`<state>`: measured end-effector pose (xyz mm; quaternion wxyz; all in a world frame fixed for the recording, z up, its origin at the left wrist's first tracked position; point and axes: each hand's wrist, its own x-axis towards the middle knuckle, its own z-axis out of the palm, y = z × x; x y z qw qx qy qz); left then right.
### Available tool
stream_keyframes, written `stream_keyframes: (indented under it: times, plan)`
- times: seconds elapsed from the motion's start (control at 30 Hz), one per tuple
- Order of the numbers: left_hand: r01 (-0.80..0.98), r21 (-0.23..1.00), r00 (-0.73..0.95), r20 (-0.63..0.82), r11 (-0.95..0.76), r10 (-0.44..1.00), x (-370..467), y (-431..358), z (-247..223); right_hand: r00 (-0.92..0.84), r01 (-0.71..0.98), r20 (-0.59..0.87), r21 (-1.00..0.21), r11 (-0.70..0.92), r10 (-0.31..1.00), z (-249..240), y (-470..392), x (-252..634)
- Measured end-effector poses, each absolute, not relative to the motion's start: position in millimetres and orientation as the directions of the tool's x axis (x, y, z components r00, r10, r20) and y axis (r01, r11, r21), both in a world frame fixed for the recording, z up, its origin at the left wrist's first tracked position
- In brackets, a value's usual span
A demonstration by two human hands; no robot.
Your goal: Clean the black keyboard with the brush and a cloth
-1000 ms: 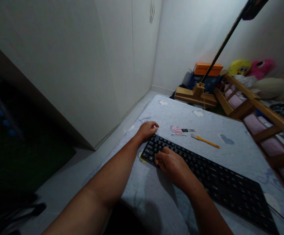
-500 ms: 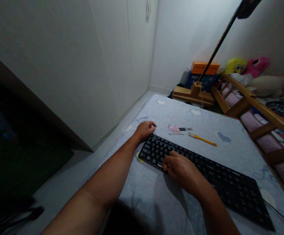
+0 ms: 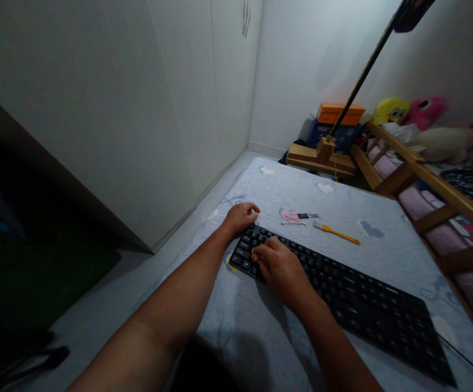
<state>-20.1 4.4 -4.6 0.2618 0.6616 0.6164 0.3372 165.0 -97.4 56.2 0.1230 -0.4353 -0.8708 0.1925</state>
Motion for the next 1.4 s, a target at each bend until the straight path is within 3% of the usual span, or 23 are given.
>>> stream_keyframes:
  times: [0.27, 0.5, 0.87, 1.4]
  plan:
    - [0.641, 0.760, 0.013, 0.130, -0.108, 0.991, -20.0, 3.5, -3.3, -0.584, 0.743, 0.024, -0.388, 0.546, 0.811, 50.2, -93.4, 162.6]
    - [0.656, 0.749, 0.002, 0.121, -0.093, 0.993, -19.8, 3.4, -3.1, -0.585, 0.749, -0.045, -0.413, 0.518, 0.810, 62.9, -90.6, 176.7]
    - [0.650, 0.755, 0.003, 0.115, -0.089, 0.993, -19.7, 2.8, -1.9, -0.565, 0.719, 0.116, -0.415, 0.557, 0.817, 49.2, -89.2, 152.7]
    - [0.660, 0.745, 0.004, 0.121, -0.093, 0.993, -19.2, 2.2, -1.7, -0.512, 0.809, -0.041, -0.359, 0.466, 0.858, 62.7, -84.2, 182.5]
